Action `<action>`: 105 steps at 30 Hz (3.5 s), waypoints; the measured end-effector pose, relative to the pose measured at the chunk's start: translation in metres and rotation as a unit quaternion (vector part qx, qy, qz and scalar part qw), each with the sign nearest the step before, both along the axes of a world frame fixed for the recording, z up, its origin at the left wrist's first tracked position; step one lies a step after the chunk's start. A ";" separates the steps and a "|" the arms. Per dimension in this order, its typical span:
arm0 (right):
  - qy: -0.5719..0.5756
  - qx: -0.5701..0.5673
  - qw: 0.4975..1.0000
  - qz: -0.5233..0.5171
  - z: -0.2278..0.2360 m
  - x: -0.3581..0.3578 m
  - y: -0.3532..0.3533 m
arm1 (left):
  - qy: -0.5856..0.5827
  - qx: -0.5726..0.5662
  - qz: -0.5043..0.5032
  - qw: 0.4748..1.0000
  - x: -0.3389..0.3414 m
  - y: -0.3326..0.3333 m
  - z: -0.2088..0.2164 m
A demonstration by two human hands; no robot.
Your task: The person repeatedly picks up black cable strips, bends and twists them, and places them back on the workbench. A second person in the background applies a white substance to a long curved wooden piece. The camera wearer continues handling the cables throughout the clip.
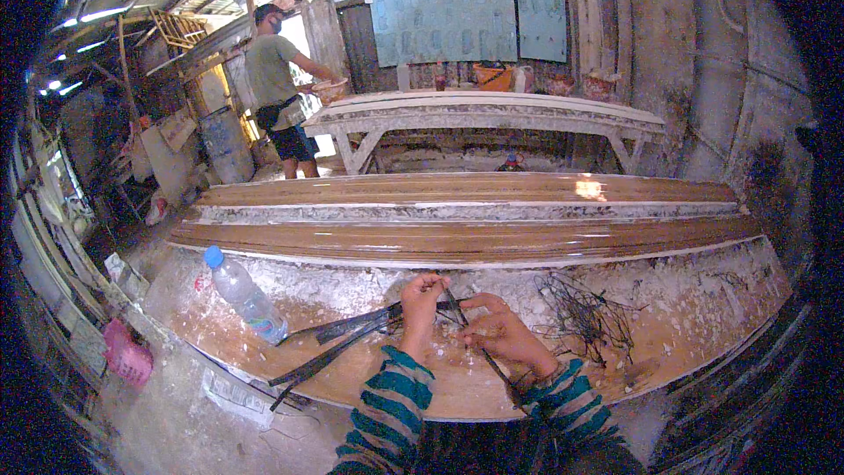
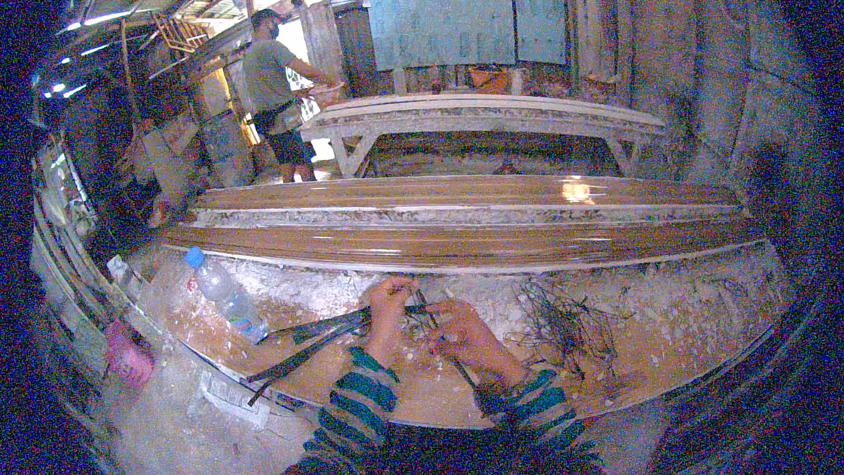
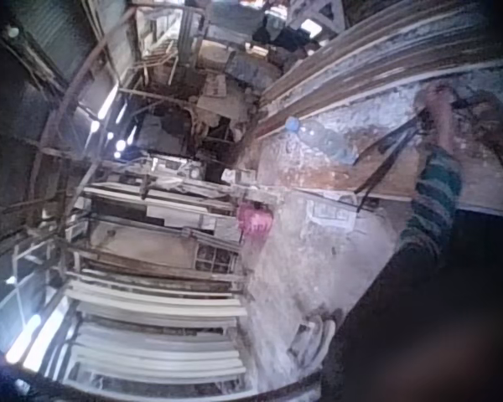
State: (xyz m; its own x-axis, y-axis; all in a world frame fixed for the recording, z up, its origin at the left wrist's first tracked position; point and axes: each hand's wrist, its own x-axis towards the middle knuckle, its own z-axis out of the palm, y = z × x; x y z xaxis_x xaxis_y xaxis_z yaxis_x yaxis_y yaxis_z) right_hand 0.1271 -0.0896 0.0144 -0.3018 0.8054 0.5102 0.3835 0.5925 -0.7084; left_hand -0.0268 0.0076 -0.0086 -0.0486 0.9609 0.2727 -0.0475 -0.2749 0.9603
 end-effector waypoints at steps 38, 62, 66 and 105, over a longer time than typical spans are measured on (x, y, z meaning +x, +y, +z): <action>0.090 -0.034 0.984 -0.147 0.002 0.014 0.003 | 0.008 0.052 0.007 0.999 0.004 -0.001 0.000; 0.098 -0.048 0.982 -0.151 0.003 0.010 0.004 | 0.102 0.006 -0.160 0.982 0.016 -0.013 -0.002; 0.056 0.061 0.955 -0.285 -0.006 0.016 0.013 | 0.132 -0.009 -0.276 0.952 0.016 -0.015 0.004; 0.238 -0.138 0.948 -0.163 -0.003 -0.008 0.003 | -0.202 -0.138 -0.200 0.949 -0.009 -0.001 0.005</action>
State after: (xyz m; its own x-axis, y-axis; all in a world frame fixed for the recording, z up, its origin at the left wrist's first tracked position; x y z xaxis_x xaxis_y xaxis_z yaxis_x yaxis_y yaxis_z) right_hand 0.1195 -0.0871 0.0114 0.1964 0.9388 0.2828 0.1123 0.2650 -0.9577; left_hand -0.0361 0.0063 -0.0037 0.2882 0.9565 0.0448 -0.4749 0.1021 0.8741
